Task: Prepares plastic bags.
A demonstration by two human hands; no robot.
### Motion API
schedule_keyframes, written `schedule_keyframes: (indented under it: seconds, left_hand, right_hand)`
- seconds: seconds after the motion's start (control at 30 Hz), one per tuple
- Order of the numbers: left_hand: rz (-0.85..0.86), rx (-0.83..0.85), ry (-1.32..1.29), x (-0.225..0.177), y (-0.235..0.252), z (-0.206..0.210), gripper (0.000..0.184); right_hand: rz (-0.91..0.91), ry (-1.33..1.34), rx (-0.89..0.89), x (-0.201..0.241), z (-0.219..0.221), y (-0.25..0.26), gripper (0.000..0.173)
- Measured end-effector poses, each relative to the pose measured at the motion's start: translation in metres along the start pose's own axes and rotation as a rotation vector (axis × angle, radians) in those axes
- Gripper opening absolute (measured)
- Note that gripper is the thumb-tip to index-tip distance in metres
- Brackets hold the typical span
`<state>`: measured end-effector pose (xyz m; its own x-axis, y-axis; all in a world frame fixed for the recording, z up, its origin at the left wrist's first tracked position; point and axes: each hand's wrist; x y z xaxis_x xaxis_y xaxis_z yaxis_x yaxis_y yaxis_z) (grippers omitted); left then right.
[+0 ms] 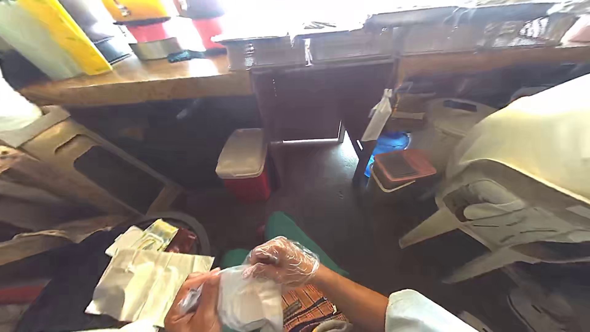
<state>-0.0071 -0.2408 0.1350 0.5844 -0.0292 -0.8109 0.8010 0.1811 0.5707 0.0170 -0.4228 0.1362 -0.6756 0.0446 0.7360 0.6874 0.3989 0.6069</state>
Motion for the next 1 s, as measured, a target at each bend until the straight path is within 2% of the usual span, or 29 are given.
schedule_keyframes:
  seconds: [0.07, 0.2, 0.27, 0.33, 0.43, 0.53, 0.63, 0.7, 0.8, 0.93, 1.0]
  left_hand:
    - [-0.012, -0.049, 0.024, -0.001, -0.003, -0.002, 0.019]
    - [-0.026, -0.118, 0.135, 0.0, -0.009, 0.002, 0.006]
    - [-0.082, -0.165, 0.174, 0.0, -0.009, 0.007, 0.017]
    - [-0.178, -0.192, 0.136, 0.002, -0.008, 0.008, 0.022]
    - [-0.316, -0.19, -0.044, 0.012, -0.004, 0.001, 0.01]
    - [-0.398, -0.207, -0.227, 0.02, 0.001, -0.005, 0.024]
    - [-0.44, -0.193, -0.184, 0.02, 0.002, -0.007, 0.021]
    - [-0.422, -0.205, -0.143, 0.019, 0.002, -0.004, 0.015]
    - [-0.394, -0.201, -0.12, 0.017, 0.001, -0.001, 0.023]
    - [-0.483, -0.325, -0.123, 0.009, 0.006, 0.002, 0.037]
    - [-0.478, -0.27, -0.128, 0.011, 0.003, -0.004, 0.039]
  right_hand:
    - [0.012, 0.033, -0.005, -0.001, 0.002, -0.005, 0.023]
    - [0.105, -0.015, -0.063, 0.008, 0.012, -0.008, 0.025]
    - [0.145, -0.013, -0.098, 0.007, 0.016, -0.009, 0.023]
    - [0.148, -0.002, -0.139, 0.0, 0.019, -0.01, 0.021]
    - [0.164, 0.025, -0.181, -0.016, 0.022, -0.014, 0.025]
    - [0.181, 0.07, -0.192, -0.03, 0.025, -0.018, 0.027]
    - [0.24, 0.108, -0.151, -0.032, 0.022, -0.016, 0.015]
    - [0.252, 0.152, -0.11, -0.031, 0.02, -0.012, 0.023]
    - [0.173, 0.141, -0.103, -0.031, 0.022, -0.006, 0.009]
    - [0.167, 0.111, -0.061, -0.036, 0.026, -0.008, 0.018]
    - [0.139, 0.089, -0.075, -0.038, 0.026, -0.007, 0.024]
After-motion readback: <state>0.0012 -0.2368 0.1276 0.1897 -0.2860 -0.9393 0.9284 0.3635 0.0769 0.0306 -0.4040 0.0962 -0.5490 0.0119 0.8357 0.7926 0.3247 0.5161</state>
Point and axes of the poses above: each hand's wrist, its own y-axis towards the middle knuckle, its own z-axis out of the palm, x = y × z, and after that the axes turned 4 degrees about -y, right-handed
